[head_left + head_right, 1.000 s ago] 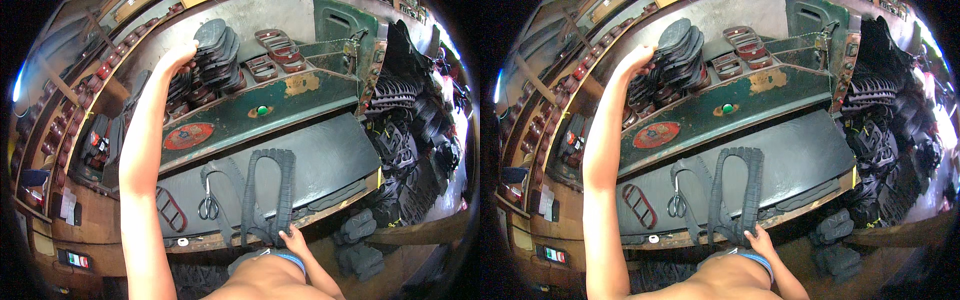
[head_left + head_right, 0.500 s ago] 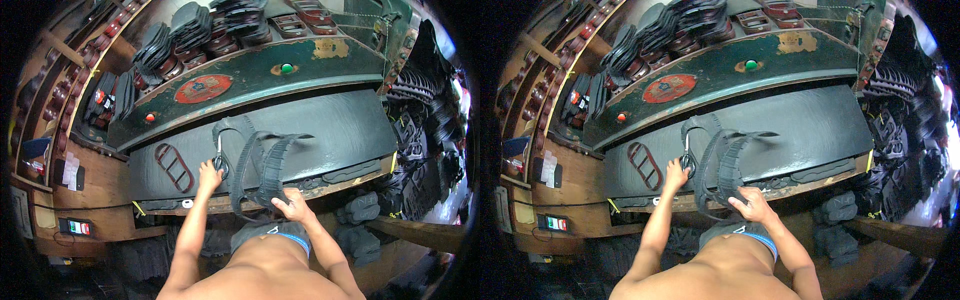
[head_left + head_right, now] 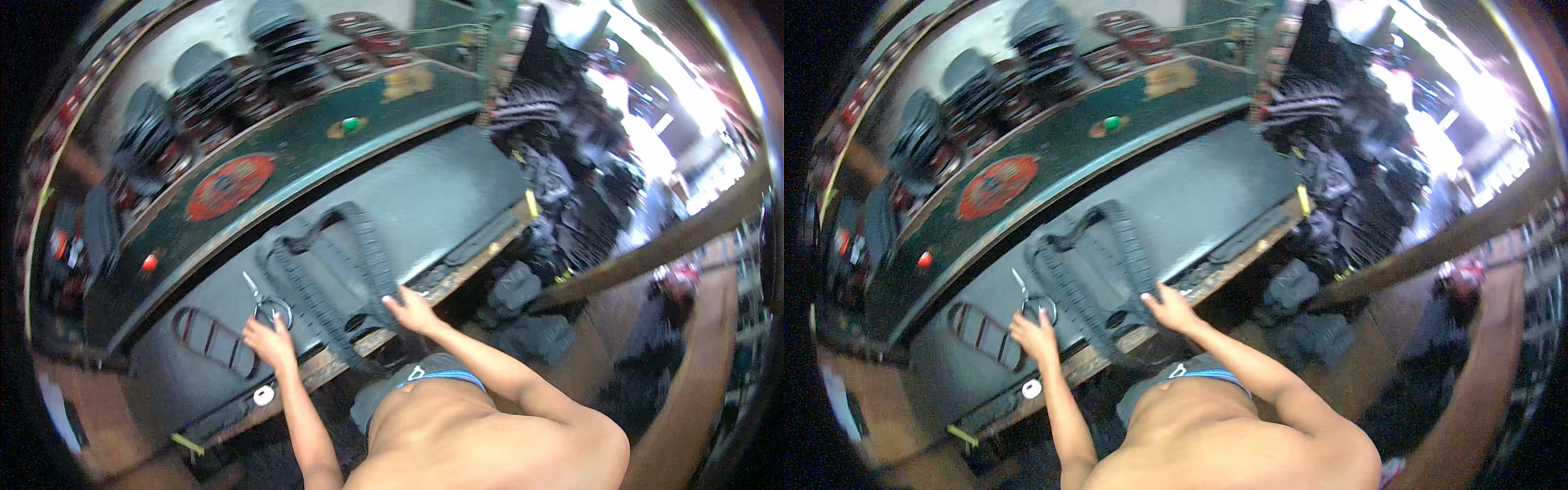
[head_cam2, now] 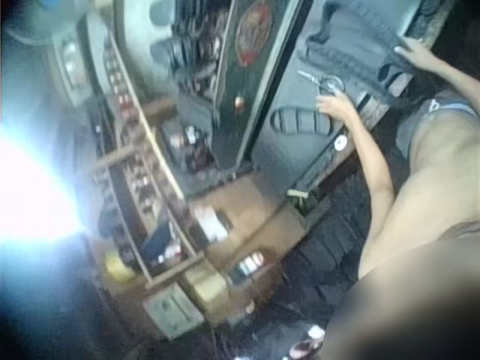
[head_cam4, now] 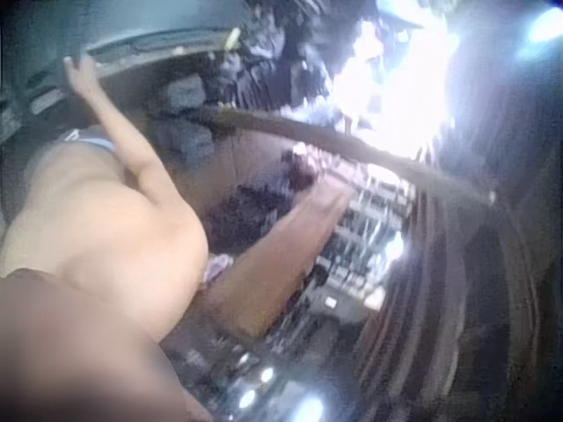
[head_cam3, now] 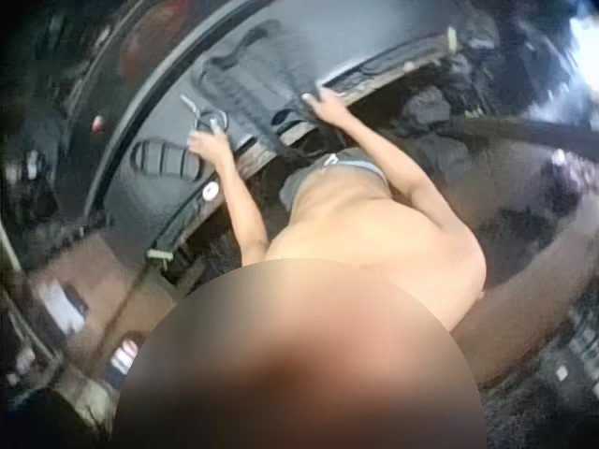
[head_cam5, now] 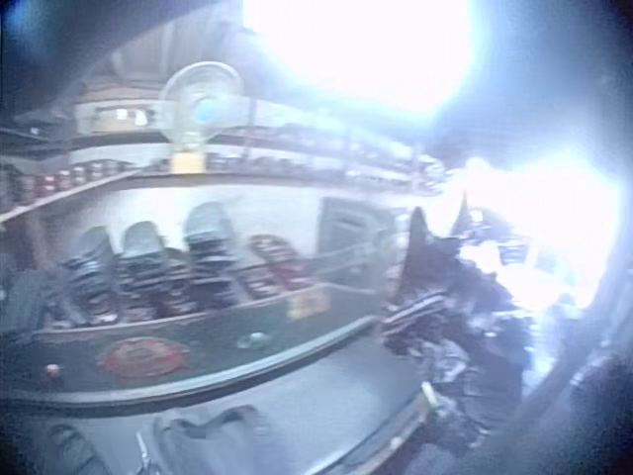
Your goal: The person places a rubber sole on a grinding machine, aligns a metal template, and cuts the rubber to shape using shears. They then use a pointed tool to mark or score the surface of the cut sole.
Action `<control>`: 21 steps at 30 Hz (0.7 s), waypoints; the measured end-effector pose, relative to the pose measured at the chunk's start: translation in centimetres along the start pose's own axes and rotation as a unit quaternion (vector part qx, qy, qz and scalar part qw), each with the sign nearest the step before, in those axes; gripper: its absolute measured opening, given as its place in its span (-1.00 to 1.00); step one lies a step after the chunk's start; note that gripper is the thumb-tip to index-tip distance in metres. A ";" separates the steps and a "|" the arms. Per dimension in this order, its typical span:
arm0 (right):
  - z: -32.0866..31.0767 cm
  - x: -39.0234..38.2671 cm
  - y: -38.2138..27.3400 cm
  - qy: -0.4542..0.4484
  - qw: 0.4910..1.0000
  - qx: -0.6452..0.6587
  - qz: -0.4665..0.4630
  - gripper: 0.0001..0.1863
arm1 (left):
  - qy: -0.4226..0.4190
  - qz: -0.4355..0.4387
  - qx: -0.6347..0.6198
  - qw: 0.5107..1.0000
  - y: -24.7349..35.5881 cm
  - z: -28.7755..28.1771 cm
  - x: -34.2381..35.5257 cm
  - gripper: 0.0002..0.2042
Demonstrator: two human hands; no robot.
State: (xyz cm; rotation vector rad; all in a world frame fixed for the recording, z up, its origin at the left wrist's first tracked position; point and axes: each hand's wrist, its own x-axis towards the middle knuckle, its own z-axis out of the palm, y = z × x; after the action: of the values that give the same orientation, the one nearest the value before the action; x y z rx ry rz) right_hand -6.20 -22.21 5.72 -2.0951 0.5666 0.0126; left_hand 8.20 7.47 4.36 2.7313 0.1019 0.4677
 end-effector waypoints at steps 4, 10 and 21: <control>2.0 -0.3 -0.4 0.071 0.995 0.008 -0.066 -0.41 | 0.024 0.066 -0.025 0.997 -0.4 -0.1 -0.9 -0.57; 2.8 -0.4 -0.5 0.059 0.998 -0.008 0.010 -0.25 | -0.346 -0.073 -0.314 0.881 -0.6 -0.8 -8.7 -0.47; -8.7 -9.0 -2.4 -0.069 0.925 0.348 -0.134 -0.53 | -0.188 0.089 -0.428 0.879 10.0 -8.0 -9.4 -0.35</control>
State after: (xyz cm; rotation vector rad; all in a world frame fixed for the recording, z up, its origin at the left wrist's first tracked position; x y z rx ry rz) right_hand -15.13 -24.54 14.51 -1.4410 0.1505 -0.1727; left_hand -3.25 -0.33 12.11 1.8967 -0.3744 -0.0095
